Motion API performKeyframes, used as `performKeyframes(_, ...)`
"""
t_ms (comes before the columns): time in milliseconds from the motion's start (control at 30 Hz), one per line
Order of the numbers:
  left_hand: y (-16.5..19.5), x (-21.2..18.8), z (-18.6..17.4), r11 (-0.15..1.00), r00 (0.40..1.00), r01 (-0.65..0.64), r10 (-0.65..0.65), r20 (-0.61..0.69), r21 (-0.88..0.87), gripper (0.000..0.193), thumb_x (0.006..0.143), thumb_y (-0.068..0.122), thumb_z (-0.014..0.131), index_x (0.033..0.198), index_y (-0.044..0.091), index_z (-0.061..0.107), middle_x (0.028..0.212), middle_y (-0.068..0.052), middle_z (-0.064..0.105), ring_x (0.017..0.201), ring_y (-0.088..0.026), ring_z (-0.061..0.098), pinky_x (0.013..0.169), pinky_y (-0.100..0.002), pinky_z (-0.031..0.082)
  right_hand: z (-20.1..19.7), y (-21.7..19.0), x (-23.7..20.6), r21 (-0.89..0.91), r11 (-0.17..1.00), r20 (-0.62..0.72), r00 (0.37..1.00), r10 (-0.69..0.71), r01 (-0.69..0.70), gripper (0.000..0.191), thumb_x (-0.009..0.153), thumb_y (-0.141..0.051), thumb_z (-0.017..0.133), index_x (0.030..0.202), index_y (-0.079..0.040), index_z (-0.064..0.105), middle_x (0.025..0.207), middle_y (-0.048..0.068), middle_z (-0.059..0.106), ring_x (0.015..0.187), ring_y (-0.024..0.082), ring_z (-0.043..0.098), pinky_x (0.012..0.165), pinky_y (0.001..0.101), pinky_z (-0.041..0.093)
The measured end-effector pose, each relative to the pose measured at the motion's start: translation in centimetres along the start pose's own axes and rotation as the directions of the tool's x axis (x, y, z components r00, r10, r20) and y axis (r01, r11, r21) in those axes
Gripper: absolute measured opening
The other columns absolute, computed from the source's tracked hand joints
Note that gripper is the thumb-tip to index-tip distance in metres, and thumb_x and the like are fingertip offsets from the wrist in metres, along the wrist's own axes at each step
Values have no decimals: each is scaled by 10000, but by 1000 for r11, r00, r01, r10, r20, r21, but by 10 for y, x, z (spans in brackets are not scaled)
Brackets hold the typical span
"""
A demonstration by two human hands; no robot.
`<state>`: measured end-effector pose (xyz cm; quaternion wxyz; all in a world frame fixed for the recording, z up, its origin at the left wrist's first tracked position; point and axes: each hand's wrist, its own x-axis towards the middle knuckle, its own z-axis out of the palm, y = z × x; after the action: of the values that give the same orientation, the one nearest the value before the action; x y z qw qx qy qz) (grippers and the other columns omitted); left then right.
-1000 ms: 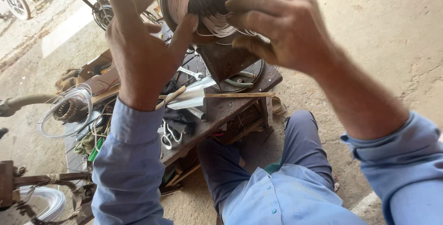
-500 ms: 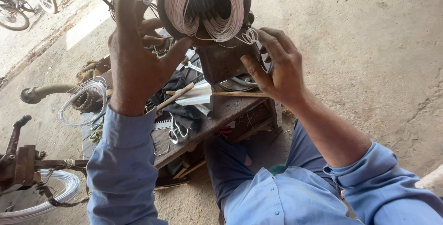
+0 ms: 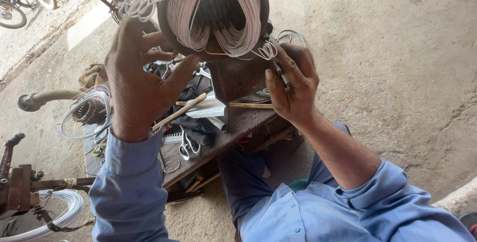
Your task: The person winds a white wire onto a cylindrical spool using a hand-cranked machine. They use pliers and a wooden stick to adjust and secure the wire, then remove the spool and transfer the wound wire to another holder.
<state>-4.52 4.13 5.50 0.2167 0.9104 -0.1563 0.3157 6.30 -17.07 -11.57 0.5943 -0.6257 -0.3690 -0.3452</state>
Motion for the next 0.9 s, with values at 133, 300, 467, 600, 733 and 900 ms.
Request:
performKeyframes(133,-5,-1,-1,997,1000,-21,21,-4,73,648,976,252,893,1384,-29,474,1261,-225,676,1143,-273,756,870,-363,634,13,25,2,97,994,-66,996,-51,58,339,1101,-254,588,1388,-83,643,1214,120,679,1048,192,663,815,315,585)
performKeyframes(300,-22,-12,-8,993,997,-50,55,-48,107,797,1027,483,828,1522,-17,454,1399,-193,663,1163,-242,757,981,-393,622,-4,66,4,190,980,-16,998,-60,62,348,1144,-322,588,1363,-61,660,1190,142,696,990,194,693,785,307,597)
performKeyframes(467,-59,-32,-17,982,991,37,-13,-133,186,764,1062,575,769,1524,26,506,1485,-193,616,1298,-292,704,1015,-433,617,-44,119,33,93,978,131,976,173,-186,415,1113,-387,577,1261,-33,736,1148,114,674,1073,185,659,911,299,544)
performKeyframes(600,-94,-56,-17,947,965,217,-171,-201,236,725,1062,579,717,1509,34,545,1547,-202,584,1425,-316,615,1059,-458,618,-73,147,64,90,855,37,859,510,-511,507,993,-311,770,1369,-9,615,1054,51,664,1018,144,650,932,290,574)
performKeyframes(733,-111,-75,-1,911,918,371,-330,-222,180,687,1038,529,765,1486,48,564,1506,-219,594,1329,-327,635,919,-425,630,-108,138,47,191,912,-115,915,388,-363,303,1056,-146,826,1254,18,667,1123,52,651,998,146,633,938,308,617)
performKeyframes(900,-104,-94,46,915,887,402,-378,-265,41,586,875,306,857,1339,44,614,1362,-214,612,1126,-283,676,740,-354,645,-129,111,-10,200,878,-31,893,450,-435,155,1081,-131,814,1097,-9,719,942,57,698,838,119,645,758,255,577)
